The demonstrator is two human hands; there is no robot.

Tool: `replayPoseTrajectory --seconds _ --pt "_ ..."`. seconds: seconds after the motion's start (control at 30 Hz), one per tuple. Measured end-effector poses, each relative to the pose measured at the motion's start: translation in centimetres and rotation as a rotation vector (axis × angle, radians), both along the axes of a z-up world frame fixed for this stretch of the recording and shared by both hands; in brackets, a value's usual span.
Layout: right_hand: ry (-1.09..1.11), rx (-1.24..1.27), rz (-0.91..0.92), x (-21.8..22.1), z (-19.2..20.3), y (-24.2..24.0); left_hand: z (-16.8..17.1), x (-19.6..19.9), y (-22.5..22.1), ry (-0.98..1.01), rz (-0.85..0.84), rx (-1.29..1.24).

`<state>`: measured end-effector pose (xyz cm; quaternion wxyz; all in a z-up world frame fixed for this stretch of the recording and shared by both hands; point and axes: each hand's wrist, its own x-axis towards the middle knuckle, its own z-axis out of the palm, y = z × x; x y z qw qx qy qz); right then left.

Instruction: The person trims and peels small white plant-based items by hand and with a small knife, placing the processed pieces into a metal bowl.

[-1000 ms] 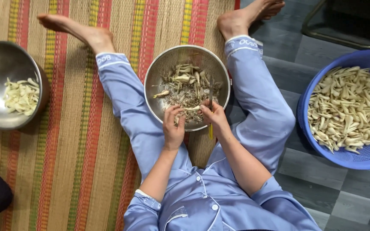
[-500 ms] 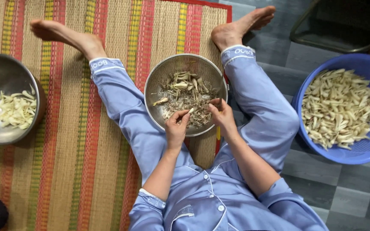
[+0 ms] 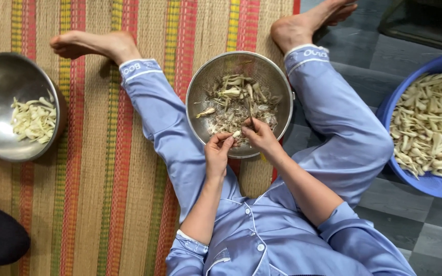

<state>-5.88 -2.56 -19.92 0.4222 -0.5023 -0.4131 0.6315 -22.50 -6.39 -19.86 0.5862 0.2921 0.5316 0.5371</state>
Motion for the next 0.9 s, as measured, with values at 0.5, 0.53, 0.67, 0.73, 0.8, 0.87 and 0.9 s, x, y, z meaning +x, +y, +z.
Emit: replayPoseTrajectory --seconds 0.5,0.53,0.67,0.73,0.8,0.87,0.9 --pt "-0.215 0.221 -0.004 0.6 5.0 -0.6 -2.5 -0.5 -0.2 -0.411 0.090 -0.214" --pt "-0.214 0.220 -0.007 0.6 4.9 -0.8 -2.3 -0.2 -0.2 -0.409 0.087 -0.215" --pt "-0.405 0.354 -0.013 1.0 4.0 -1.3 -2.6 0.8 -0.4 -0.300 0.095 -0.194" --pt "-0.428 0.365 -0.012 1.3 4.2 -1.4 -1.8 1.2 -0.4 -0.261 0.090 -0.183" --pt "-0.438 0.375 -0.010 1.2 5.0 -1.4 0.2 1.9 -0.2 -0.177 0.095 -0.121" --pt "-0.449 0.363 -0.002 1.3 4.7 -1.5 -0.3 2.0 -0.3 -0.126 0.090 -0.101" --pt "-0.461 0.353 0.006 1.4 4.6 -1.5 -0.5 2.0 -0.4 -0.077 0.087 -0.080"
